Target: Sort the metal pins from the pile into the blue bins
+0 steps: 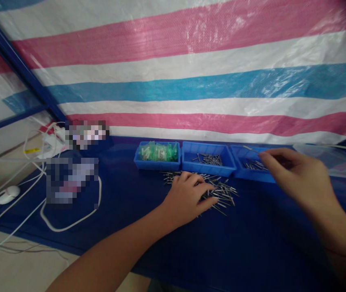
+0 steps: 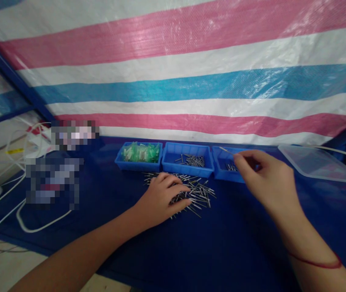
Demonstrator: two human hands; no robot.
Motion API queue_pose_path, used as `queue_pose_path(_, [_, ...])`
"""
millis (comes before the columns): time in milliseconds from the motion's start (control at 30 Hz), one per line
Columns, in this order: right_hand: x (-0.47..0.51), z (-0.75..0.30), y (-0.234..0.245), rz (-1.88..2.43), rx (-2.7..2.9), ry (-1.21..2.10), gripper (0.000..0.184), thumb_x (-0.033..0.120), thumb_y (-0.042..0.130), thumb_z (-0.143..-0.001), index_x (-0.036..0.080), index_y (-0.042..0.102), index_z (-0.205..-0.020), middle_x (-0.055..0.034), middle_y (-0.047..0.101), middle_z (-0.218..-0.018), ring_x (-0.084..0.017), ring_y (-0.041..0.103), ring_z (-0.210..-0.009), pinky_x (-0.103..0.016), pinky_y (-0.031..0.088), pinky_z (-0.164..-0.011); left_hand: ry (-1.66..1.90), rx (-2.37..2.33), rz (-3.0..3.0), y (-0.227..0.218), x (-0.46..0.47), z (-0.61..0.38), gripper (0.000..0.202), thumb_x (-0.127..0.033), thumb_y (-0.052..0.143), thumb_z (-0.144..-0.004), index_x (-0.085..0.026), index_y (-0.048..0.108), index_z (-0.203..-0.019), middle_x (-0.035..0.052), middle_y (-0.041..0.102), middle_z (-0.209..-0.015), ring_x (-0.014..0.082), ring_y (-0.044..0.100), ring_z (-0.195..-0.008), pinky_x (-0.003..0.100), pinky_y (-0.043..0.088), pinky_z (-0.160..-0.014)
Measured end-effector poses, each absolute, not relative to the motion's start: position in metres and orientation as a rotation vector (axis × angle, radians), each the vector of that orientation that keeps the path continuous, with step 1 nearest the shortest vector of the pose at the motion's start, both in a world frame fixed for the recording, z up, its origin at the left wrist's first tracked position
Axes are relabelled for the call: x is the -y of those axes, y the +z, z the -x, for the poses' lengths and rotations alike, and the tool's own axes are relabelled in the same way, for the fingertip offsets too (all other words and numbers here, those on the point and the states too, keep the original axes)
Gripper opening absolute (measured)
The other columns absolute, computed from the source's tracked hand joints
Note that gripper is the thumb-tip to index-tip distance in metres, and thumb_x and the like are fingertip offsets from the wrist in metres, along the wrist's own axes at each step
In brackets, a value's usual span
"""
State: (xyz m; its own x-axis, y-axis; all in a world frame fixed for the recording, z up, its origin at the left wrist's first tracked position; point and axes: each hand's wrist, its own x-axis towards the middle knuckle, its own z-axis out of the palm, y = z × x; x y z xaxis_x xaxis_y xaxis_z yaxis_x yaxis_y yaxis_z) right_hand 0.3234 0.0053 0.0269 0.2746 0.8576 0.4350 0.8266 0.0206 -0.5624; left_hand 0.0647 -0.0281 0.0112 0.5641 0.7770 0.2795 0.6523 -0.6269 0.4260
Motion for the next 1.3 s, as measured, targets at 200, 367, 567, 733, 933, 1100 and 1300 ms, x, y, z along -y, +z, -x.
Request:
queue_pose_path(200, [-0.018, -0.359, 0.024, 2.133, 1.643, -0.234, 0.029, 0.043, 0.054, -0.077, 0.02, 0.069, -0.082, -0.0094, 0.068, -0.07, -0.024, 0.06, -0.06, -0.033, 0.036, -0.056, 0.431, -1.188, -2.669, 0.011, 0.031, -0.064, 0.022, -0.037, 0.054, -0.091, -0.025, 0.067, -0.104, 0.0044, 0.061, -0.11, 0.0246, 0.047, -0.105, 0.039, 0.036, -0.083])
queue_pose_path(367, [-0.014, -0.352, 0.028, 2.135, 1.641, -0.27, 0.029, 0.042, 0.052, -0.08, 0.018, 0.068, -0.087, -0.0094, 0.069, -0.074, -0.024, 0.06, -0.06, -0.033, 0.035, -0.057, 0.451, -1.184, -2.669, 0.01, 0.031, -0.066, 0.021, -0.033, 0.05, -0.093, -0.024, 0.068, -0.095, 0.0042, 0.062, -0.107, 0.0233, 0.047, -0.103, 0.038, 0.034, -0.081])
queue_pose_path(567, [-0.003, -0.327, 0.03, 1.899, 1.809, -0.268, 0.026, 0.04, 0.052, -0.084, 0.02, 0.068, -0.088, -0.0064, 0.069, -0.078, -0.023, 0.062, -0.07, -0.031, 0.038, -0.062, 0.434, -1.204, -2.682, 0.01, 0.032, -0.067, 0.025, -0.041, 0.056, -0.089, -0.023, 0.067, -0.101, 0.0048, 0.061, -0.107, 0.0245, 0.047, -0.102, 0.039, 0.034, -0.081])
queue_pose_path(733, [0.002, -0.305, 0.025, 1.614, 1.971, -0.23, 0.027, 0.038, 0.052, -0.086, 0.017, 0.068, -0.085, -0.0063, 0.069, -0.078, -0.022, 0.061, -0.073, -0.031, 0.041, -0.068, 0.44, -1.212, -2.686, 0.009, 0.033, -0.07, 0.02, -0.035, 0.051, -0.092, -0.023, 0.067, -0.094, 0.0036, 0.061, -0.107, 0.024, 0.046, -0.102, 0.038, 0.033, -0.08])
queue_pose_path(933, [0.005, -0.288, 0.02, 1.482, 2.072, -0.138, 0.024, 0.036, 0.052, -0.087, 0.019, 0.068, -0.081, -0.0055, 0.068, -0.074, -0.022, 0.06, -0.07, -0.035, 0.042, -0.071, 0.491, -1.22, -2.676, 0.005, 0.035, -0.073, 0.024, -0.042, 0.051, -0.091, -0.024, 0.066, -0.099, 0.0031, 0.06, -0.107, 0.0237, 0.046, -0.102, 0.039, 0.033, -0.08])
queue_pose_path(1100, [0.006, -0.284, 0.016, 1.418, 2.118, -0.101, 0.023, 0.037, 0.051, -0.088, 0.022, 0.066, -0.08, -0.0054, 0.068, -0.074, -0.023, 0.06, -0.07, -0.037, 0.042, -0.071, 0.501, -1.199, -2.673, 0.002, 0.036, -0.076, 0.027, -0.047, 0.056, -0.087, -0.026, 0.066, -0.103, 0.0032, 0.06, -0.11, 0.0244, 0.045, -0.104, 0.038, 0.033, -0.078])
queue_pose_path(1300, [0.007, -0.28, 0.015, 1.398, 2.12, -0.104, 0.022, 0.035, 0.051, -0.088, 0.022, 0.066, -0.078, -0.0042, 0.068, -0.072, -0.022, 0.059, -0.068, -0.037, 0.042, -0.068, 0.512, -1.175, -2.687, 0.002, 0.038, -0.08, 0.019, -0.037, 0.053, -0.091, -0.025, 0.066, -0.095, 0.0019, 0.062, -0.107, 0.0229, 0.046, -0.103, 0.038, 0.031, -0.078])
